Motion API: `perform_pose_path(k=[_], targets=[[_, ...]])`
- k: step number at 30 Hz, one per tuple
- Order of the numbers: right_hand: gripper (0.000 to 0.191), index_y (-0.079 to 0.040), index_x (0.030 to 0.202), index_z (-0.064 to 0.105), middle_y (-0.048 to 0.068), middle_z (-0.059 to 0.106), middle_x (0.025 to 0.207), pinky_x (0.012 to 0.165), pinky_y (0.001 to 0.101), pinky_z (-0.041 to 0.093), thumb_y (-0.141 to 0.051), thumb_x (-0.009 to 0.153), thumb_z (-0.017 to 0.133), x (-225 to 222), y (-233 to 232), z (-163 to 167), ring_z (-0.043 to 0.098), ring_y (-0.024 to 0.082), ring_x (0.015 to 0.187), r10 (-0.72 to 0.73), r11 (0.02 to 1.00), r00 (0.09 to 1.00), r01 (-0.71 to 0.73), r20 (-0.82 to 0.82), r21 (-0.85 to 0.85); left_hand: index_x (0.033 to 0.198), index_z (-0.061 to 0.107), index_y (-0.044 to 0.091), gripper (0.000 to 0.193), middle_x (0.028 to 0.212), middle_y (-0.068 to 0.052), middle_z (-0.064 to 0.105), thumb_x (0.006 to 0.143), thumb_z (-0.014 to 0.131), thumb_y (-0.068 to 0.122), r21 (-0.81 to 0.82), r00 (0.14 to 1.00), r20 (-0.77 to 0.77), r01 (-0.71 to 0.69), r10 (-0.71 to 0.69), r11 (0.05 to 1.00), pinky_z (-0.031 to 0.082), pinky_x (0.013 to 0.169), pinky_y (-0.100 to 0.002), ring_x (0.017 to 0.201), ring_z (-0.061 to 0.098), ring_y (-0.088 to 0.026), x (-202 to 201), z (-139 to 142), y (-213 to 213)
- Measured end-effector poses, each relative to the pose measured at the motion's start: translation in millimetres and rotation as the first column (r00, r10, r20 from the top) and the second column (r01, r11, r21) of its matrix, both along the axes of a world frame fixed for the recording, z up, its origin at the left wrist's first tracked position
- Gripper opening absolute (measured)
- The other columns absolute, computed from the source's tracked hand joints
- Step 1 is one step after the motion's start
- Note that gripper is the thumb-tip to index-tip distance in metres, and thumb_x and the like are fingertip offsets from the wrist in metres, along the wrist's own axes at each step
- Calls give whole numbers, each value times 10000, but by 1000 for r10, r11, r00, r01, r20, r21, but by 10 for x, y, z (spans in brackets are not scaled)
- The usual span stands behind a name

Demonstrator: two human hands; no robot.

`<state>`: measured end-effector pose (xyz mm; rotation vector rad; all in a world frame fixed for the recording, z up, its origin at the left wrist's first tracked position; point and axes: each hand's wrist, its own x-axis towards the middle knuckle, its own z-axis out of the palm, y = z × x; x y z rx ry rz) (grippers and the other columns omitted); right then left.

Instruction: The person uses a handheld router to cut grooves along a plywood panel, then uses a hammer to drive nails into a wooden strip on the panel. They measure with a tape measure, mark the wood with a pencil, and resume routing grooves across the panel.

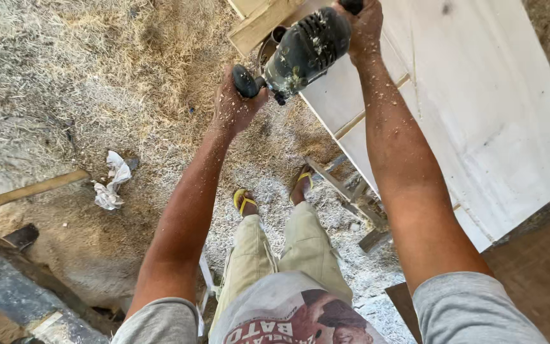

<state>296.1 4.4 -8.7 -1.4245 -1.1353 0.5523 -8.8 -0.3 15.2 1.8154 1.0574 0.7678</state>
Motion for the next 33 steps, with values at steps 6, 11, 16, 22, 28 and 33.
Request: perform_pose_path(k=[6,11,16,22,28,33], targets=[[217,-77,897,634,-35,642,794,686,297,523,-136,934,839,-46,-13,96,580,96,734,-38,994,999,39,7,-99,1246,564,43,523,925,-85,754,845,842,231,-178,1000,3,-8,9,984,629,735,-369,812,757,-188,33,-19,-22],[217,-85,888,611,-49,612,796,703,281,528,-94,909,827,-32,52,102,555,82,736,-49,989,999,46,-23,-142,1210,588,43,503,897,-80,748,818,848,222,-128,998,-50,-38,32,991,616,716,-370,777,744,-182,30,-43,-5],[180,-82,917,648,-65,617,810,718,276,533,-90,910,828,-23,95,99,568,76,745,10,993,995,-22,-98,-117,1191,565,37,522,921,-87,739,808,864,226,-174,999,-20,-49,47,983,613,714,-372,805,741,-180,37,-26,-10],[177,-79,950,647,-60,626,836,741,281,541,-82,933,824,-16,138,124,583,79,767,45,993,993,-56,-113,-101,1192,552,41,513,952,-93,742,828,869,213,-193,999,-4,-51,52,980,628,738,-375,837,746,-193,49,39,-3],[179,-77,937,645,-34,679,844,745,299,577,-95,936,823,161,128,123,631,95,760,24,991,998,-32,-64,-132,1358,447,51,653,964,-74,747,835,810,196,-237,999,-37,-10,1,972,644,797,-339,871,721,-175,240,-17,37],[216,-72,919,630,-34,662,809,701,309,563,-117,951,839,341,138,110,617,99,732,25,994,999,-30,-47,-108,1312,507,183,486,1052,-60,755,944,812,272,193,963,-261,127,-73,973,640,896,-318,945,723,-173,454,9,80]])
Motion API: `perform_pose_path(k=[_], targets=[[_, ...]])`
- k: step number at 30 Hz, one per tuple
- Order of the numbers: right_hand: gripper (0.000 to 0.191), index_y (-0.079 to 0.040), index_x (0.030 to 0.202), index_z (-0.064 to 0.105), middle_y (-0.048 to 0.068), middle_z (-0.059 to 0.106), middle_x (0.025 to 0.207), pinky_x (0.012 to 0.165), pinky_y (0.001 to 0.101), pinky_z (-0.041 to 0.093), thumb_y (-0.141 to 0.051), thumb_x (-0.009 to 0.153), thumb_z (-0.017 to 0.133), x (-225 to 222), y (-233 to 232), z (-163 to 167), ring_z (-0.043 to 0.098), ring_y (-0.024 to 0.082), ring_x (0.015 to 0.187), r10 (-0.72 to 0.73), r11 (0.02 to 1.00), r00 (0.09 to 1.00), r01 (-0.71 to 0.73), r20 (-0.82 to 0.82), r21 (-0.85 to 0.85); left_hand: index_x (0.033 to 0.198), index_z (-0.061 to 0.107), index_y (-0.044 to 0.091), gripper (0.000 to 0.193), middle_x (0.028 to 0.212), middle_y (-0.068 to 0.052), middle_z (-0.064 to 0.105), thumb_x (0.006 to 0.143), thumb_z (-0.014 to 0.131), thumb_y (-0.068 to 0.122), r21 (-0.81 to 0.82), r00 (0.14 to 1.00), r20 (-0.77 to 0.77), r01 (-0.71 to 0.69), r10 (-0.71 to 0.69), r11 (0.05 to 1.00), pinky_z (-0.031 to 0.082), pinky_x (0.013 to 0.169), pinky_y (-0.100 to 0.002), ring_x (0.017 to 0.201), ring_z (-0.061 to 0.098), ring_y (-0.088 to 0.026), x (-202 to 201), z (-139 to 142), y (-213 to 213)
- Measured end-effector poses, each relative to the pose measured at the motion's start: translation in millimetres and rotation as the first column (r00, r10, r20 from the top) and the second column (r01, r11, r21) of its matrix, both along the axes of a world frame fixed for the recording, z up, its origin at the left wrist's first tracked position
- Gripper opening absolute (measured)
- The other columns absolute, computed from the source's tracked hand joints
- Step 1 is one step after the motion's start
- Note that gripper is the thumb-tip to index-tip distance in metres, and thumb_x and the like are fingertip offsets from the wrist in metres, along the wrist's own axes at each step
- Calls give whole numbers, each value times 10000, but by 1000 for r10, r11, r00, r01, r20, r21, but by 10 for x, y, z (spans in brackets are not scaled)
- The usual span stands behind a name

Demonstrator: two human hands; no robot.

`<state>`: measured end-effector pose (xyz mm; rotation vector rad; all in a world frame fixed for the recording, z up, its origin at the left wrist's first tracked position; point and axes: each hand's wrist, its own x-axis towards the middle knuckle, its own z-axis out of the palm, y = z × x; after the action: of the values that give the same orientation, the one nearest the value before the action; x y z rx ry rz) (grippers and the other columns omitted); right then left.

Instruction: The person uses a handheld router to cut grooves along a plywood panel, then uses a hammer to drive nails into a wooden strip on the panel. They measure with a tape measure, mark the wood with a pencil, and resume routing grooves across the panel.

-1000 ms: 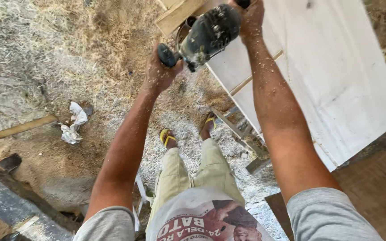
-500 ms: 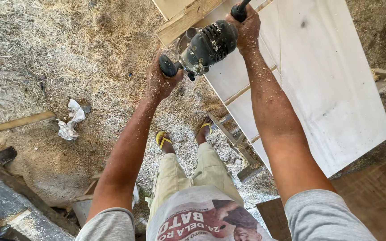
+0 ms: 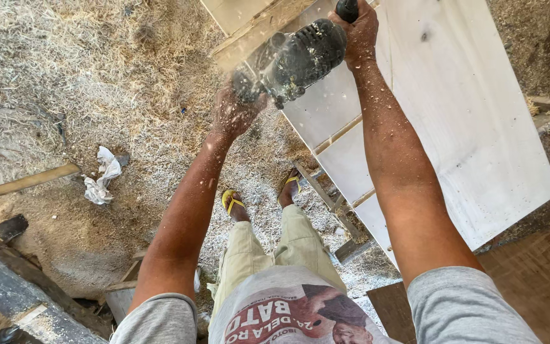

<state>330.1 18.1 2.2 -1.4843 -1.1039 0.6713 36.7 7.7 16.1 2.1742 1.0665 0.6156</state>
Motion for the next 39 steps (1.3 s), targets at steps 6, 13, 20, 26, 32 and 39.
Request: perform_pose_path(k=[6,13,20,26,32,39], targets=[[278,-80,870,591,-47,627,793,682,300,535,-133,964,847,218,31,30,570,91,723,-12,999,1000,12,-7,-36,1328,500,55,650,1095,-126,737,902,811,434,-413,992,59,-78,112,907,652,792,-349,925,754,-216,172,154,61],[226,-88,895,618,-56,650,815,698,297,551,-116,944,836,475,108,47,596,84,735,-14,1000,1000,14,12,0,1292,507,43,614,1085,-127,725,842,852,281,-514,905,364,-2,221,858,655,825,-374,949,725,-216,522,133,121],[240,-97,880,621,-51,665,812,709,295,548,-124,983,836,670,149,37,602,88,740,4,1000,999,-3,40,-22,1180,529,82,547,958,-97,757,800,863,292,-411,976,103,-134,192,902,634,752,-376,860,774,-221,689,181,172],[284,-106,926,599,-48,596,796,668,308,507,-187,1018,855,779,180,12,558,95,727,79,996,995,-76,-59,49,1167,537,87,543,924,-104,748,781,863,286,-426,970,86,-168,225,889,627,718,-384,828,774,-221,807,208,160],[267,-111,961,608,-41,637,851,680,320,554,-182,1015,860,933,215,-34,614,104,759,57,996,997,-54,-54,68,1227,535,84,562,967,-94,744,829,861,309,-451,973,98,-144,210,881,623,765,-374,875,759,-207,946,153,175],[255,-98,913,628,-32,643,836,668,309,533,-148,989,867,1024,254,-55,612,103,749,35,998,996,-31,-77,54,1333,496,84,691,960,-71,738,795,871,303,-446,967,118,-152,226,882,604,759,-354,853,735,-175,1046,158,185]])
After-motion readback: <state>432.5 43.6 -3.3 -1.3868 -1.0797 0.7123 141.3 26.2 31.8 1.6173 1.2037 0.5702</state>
